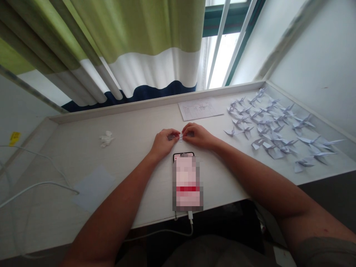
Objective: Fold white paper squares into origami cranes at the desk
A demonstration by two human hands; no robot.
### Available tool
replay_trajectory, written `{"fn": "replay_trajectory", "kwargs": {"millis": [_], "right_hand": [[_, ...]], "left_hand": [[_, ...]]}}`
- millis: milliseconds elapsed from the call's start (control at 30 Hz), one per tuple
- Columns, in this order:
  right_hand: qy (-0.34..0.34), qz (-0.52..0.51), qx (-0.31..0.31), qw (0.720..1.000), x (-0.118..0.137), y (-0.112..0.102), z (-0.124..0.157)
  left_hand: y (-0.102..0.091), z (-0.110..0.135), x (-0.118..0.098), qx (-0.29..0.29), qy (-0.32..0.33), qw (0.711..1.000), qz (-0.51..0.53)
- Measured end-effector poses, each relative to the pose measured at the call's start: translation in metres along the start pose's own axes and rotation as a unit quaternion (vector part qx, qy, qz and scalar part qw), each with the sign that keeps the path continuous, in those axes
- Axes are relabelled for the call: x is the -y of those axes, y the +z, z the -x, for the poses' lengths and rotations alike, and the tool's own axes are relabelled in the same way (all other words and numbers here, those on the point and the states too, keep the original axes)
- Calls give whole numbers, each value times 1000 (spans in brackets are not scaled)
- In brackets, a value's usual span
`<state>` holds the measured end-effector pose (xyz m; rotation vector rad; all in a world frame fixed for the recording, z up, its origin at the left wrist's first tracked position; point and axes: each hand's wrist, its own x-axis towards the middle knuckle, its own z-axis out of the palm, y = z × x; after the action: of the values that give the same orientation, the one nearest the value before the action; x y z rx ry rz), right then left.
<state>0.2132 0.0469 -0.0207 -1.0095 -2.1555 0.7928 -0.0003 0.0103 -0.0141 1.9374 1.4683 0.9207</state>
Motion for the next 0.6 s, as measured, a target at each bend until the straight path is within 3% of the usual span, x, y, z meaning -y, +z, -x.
{"fn": "replay_trajectory", "kwargs": {"millis": [600], "right_hand": [[-65,37,36,996,0,2,2]], "left_hand": [[-9,4,5,35,41,998,22]]}}
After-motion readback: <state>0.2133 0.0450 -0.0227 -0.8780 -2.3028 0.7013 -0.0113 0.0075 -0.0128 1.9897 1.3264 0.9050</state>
